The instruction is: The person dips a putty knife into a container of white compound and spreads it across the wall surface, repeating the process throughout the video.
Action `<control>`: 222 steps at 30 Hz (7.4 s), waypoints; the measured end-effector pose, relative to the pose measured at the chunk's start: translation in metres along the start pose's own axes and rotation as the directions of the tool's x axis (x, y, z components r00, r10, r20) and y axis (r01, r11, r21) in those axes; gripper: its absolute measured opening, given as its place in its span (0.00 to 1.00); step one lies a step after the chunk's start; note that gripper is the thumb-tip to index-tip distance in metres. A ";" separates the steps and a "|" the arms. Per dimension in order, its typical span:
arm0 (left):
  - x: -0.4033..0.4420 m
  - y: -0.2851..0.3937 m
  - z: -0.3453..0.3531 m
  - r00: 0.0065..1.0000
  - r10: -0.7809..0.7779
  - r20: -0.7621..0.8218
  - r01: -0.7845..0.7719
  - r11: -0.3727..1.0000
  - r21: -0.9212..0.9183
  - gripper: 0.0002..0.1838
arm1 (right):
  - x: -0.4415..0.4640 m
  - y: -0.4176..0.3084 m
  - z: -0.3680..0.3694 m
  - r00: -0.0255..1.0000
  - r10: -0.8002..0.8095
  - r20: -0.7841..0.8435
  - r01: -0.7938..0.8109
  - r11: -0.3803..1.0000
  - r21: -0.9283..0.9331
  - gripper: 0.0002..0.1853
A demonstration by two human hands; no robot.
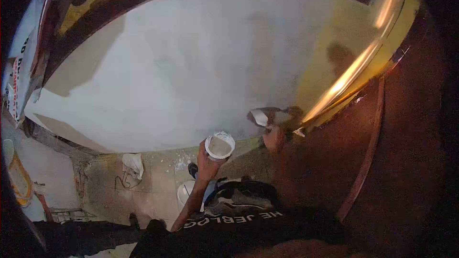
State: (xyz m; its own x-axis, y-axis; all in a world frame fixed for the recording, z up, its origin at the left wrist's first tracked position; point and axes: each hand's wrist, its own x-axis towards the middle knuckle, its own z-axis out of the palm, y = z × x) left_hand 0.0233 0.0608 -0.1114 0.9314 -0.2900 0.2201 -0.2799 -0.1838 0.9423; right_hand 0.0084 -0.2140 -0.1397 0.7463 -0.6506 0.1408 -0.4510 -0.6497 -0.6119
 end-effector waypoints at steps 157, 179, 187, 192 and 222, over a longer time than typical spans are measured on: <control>-0.006 0.012 0.006 0.988 -0.146 -0.057 0.149 0.988 0.040 0.43 | 0.059 -0.091 -0.080 0.778 -0.243 -0.579 0.462 0.847 0.265 0.09; -0.007 0.003 0.008 0.982 -0.178 -0.055 0.177 0.984 -0.021 0.43 | 0.055 -0.112 -0.160 0.744 -0.344 -0.573 0.554 0.797 0.241 0.07; -0.003 0.003 0.007 0.995 -0.078 -0.057 0.084 0.989 0.120 0.41 | 0.038 -0.136 -0.143 0.710 -0.306 -0.635 0.595 0.743 0.307 0.04; -0.007 -0.003 0.011 0.988 -0.099 -0.120 0.116 0.983 0.143 0.40 | 0.035 -0.060 -0.029 0.878 -0.231 -0.419 0.360 0.895 0.262 0.06; -0.009 0.014 0.008 0.990 -0.121 -0.069 0.127 0.988 0.091 0.43 | 0.052 -0.107 -0.096 0.806 -0.192 -0.560 0.424 0.848 0.318 0.07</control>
State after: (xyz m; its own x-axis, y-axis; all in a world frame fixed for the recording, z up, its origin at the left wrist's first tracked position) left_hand 0.0090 0.0530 -0.1027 0.9722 -0.2000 0.1217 -0.1797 -0.3042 0.9355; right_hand 0.0486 -0.2162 0.0074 0.4136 -0.6195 0.6672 0.0894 -0.7016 -0.7069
